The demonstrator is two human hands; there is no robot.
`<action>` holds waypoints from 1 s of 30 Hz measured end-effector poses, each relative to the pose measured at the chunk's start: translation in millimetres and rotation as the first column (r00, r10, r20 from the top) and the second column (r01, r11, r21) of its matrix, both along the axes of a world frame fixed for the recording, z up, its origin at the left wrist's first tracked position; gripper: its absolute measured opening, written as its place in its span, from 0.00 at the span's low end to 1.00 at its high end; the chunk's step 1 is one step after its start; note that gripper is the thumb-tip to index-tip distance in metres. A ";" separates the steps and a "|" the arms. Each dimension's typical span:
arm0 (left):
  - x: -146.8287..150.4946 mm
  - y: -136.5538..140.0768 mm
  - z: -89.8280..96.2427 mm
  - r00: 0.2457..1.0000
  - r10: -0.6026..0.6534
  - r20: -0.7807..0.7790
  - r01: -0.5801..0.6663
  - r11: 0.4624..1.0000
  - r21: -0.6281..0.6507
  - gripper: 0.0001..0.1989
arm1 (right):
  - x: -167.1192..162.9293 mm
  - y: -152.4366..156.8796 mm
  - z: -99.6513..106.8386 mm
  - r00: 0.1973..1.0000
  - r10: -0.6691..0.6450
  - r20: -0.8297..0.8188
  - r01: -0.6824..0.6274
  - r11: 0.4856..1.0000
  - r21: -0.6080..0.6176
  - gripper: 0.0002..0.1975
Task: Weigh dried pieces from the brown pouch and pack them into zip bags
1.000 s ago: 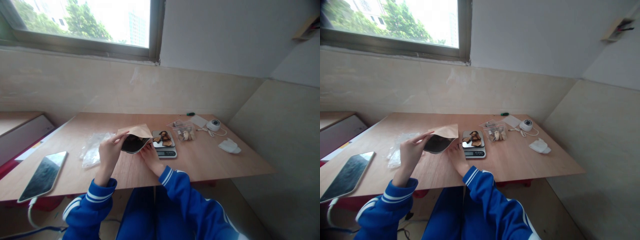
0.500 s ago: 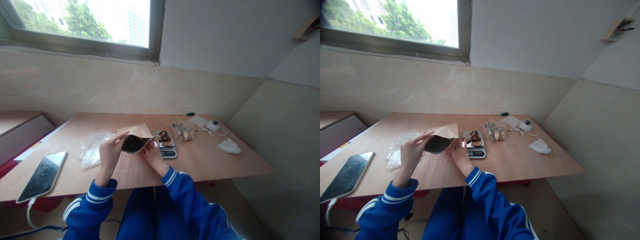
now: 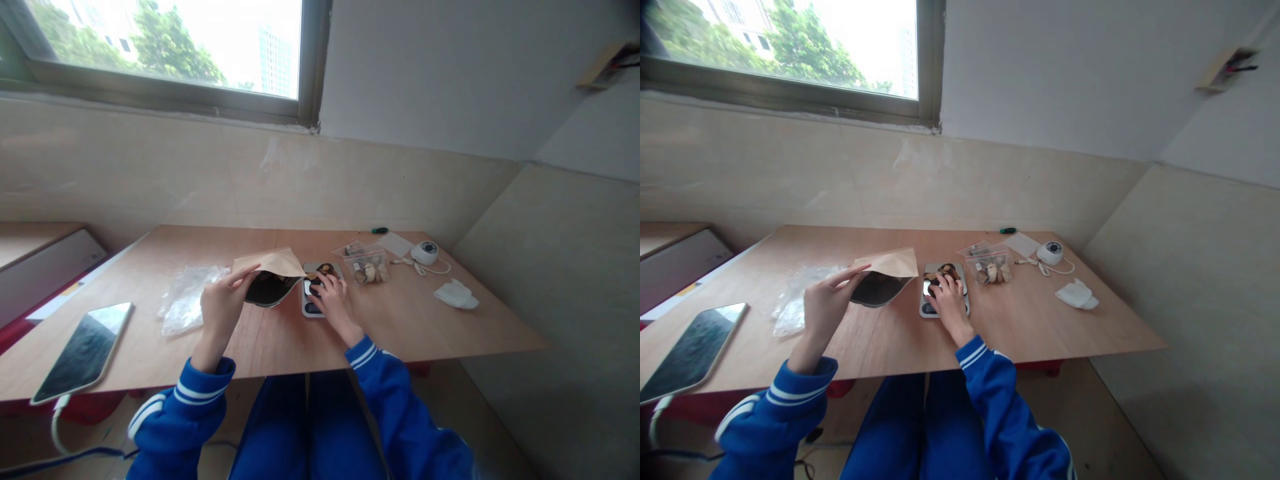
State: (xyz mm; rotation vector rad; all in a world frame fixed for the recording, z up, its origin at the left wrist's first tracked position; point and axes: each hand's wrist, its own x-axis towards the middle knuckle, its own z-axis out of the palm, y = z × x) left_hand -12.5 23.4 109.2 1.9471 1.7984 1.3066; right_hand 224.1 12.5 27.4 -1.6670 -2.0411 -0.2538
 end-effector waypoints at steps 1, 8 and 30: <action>-0.8 -0.6 0.2 1.000 -0.005 0.009 0.005 1.000 -0.006 0.13 | -1.1 1.4 -0.6 1.000 -0.021 0.008 0.021 1.000 0.001 0.12; -0.6 -2.7 1.7 1.000 -0.004 0.012 0.004 1.000 -0.007 0.14 | -21.2 -26.2 24.3 0.971 0.164 -0.175 -0.129 0.972 0.196 0.13; 13.1 -32.1 -19.8 0.999 0.009 -0.051 -0.006 0.998 0.058 0.13 | -133.2 39.9 34.8 0.968 0.246 -0.043 -0.246 0.913 -0.325 0.16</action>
